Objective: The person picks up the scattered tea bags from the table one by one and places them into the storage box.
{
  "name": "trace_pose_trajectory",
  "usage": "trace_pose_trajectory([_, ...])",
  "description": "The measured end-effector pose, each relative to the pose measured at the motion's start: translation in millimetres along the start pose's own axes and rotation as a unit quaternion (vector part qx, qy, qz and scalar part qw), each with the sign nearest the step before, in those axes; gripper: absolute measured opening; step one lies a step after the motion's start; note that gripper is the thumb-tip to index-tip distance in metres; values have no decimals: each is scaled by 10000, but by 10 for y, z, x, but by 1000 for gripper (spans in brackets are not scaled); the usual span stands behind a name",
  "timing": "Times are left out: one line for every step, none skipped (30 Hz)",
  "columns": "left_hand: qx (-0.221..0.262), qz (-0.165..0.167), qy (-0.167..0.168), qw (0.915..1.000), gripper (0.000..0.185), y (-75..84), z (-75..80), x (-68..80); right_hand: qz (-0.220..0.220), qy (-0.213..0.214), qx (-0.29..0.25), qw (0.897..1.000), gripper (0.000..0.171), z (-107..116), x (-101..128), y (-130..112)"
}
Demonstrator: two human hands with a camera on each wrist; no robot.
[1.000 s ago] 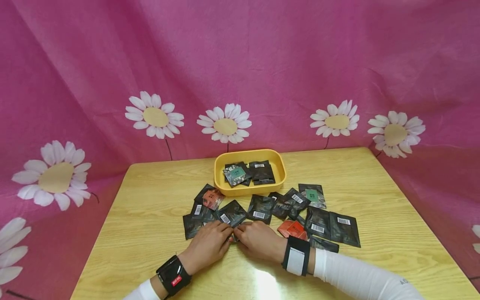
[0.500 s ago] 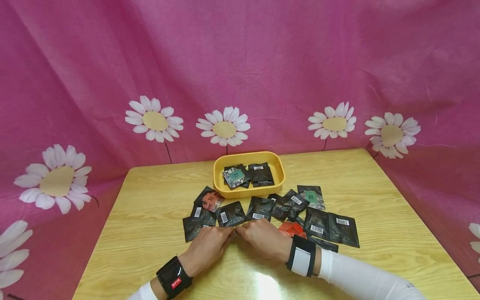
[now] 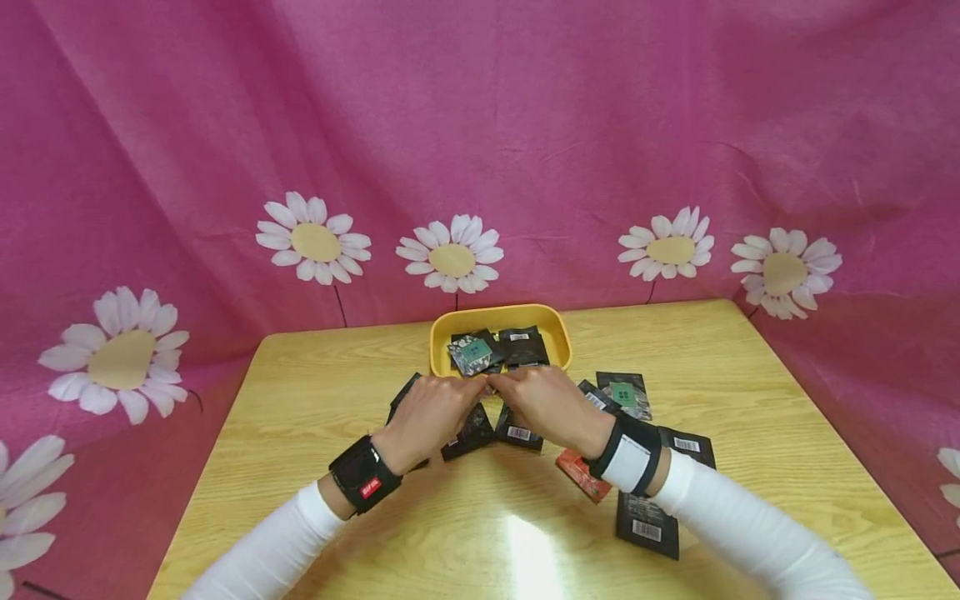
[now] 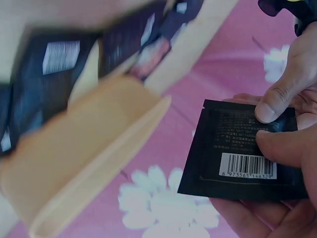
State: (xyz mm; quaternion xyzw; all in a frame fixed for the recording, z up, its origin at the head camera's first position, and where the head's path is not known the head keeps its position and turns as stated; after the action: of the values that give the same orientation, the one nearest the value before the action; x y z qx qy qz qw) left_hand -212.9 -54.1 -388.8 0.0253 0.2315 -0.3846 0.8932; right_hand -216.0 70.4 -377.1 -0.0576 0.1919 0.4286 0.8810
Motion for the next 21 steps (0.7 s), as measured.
trace_pose_trajectory([-20,-8,-9,10000,6,-24,9,-65,-39,-1,4,10000,16,28,-18,48])
trace_pose_trajectory([-35,-24,-28,10000,6,-45,15,-124,-62,6,30,10000,17,52,-34,94])
trace_pose_trajectory([-45,-29,-60,10000,7,-66,16,-184,-92,16,63,9999,19,73,-51,142])
trace_pose_trajectory([-62,-28,-83,9999,8,-87,11,-242,-132,43,63,9999,22,89,-70,192])
trace_pose_trajectory([-112,-20,-96,9999,9,-108,8,-302,-164,68,75,9998,22,104,-90,244])
trace_pose_trajectory([-139,5,-112,9998,10,-132,4,-362,-193,111,113,9997,22,118,-111,297])
trace_pose_trajectory([-134,32,-113,9998,11,-158,-2,-423,-225,167,147,9995,21,128,-133,354])
trace_pose_trajectory([-154,65,-101,9998,12,-187,-11,-484,-260,218,202,9992,21,132,-158,414])
trace_pose_trajectory([-198,95,-79,9997,14,-219,-25,-545,-298,261,235,9989,20,132,-185,474])
trace_pose_trajectory([-234,140,-58,9996,14,-252,-40,-608,-336,310,283,9986,20,128,-213,536])
trace_pose_trajectory([-263,192,-42,9995,14,-287,-58,-671,-382,355,345,9980,19,120,-238,599])
trace_pose_trajectory([-250,262,-85,9993,15,-321,-86,-733,-439,394,387,9975,19,104,-262,660])
trace_pose_trajectory([-247,330,-125,9991,16,-354,-124,-791,-493,420,434,9970,18,84,-283,718])
trace_pose_trajectory([-234,401,-175,9988,17,-383,-166,-845,-562,424,468,9964,19,58,-301,776])
trace_pose_trajectory([-203,477,-244,9984,17,-410,-214,-896,-636,424,511,9958,19,28,-316,833])
trace_pose_trajectory([-144,578,-336,9977,17,-438,-269,-944,-719,415,551,9950,19,-6,-329,889])
trace_pose_trajectory([-88,676,-430,9967,17,-465,-330,-987,-796,398,563,9944,20,-41,-340,940])
trace_pose_trajectory([-7,774,-510,9957,18,-491,-391,-1024,-872,378,562,9939,20,-79,-351,989])
trace_pose_trajectory([85,851,-536,9949,19,-518,-454,-1058,-937,362,567,9933,20,-118,-359,1037])
trace_pose_trajectory([194,928,-559,9939,21,-544,-514,-1089,-1012,341,560,9927,22,-160,-367,1086])
trace_pose_trajectory([305,1008,-584,9927,23,-569,-573,-1117,-1070,329,551,9922,23,-197,-372,1127])
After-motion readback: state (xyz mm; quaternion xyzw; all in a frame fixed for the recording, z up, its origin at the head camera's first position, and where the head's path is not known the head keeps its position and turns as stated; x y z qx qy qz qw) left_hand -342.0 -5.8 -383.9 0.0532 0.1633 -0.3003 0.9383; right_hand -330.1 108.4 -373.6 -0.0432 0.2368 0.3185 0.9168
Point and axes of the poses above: each hand's wrist, its own x-axis away from the middle knuckle, its own z-axis out of the back of the hand, y = z × x, the point moved 6 cm from there along -x, towards the middle knuckle, and after that the axes turned 5 degrees about -y, right-handed, at the moved point
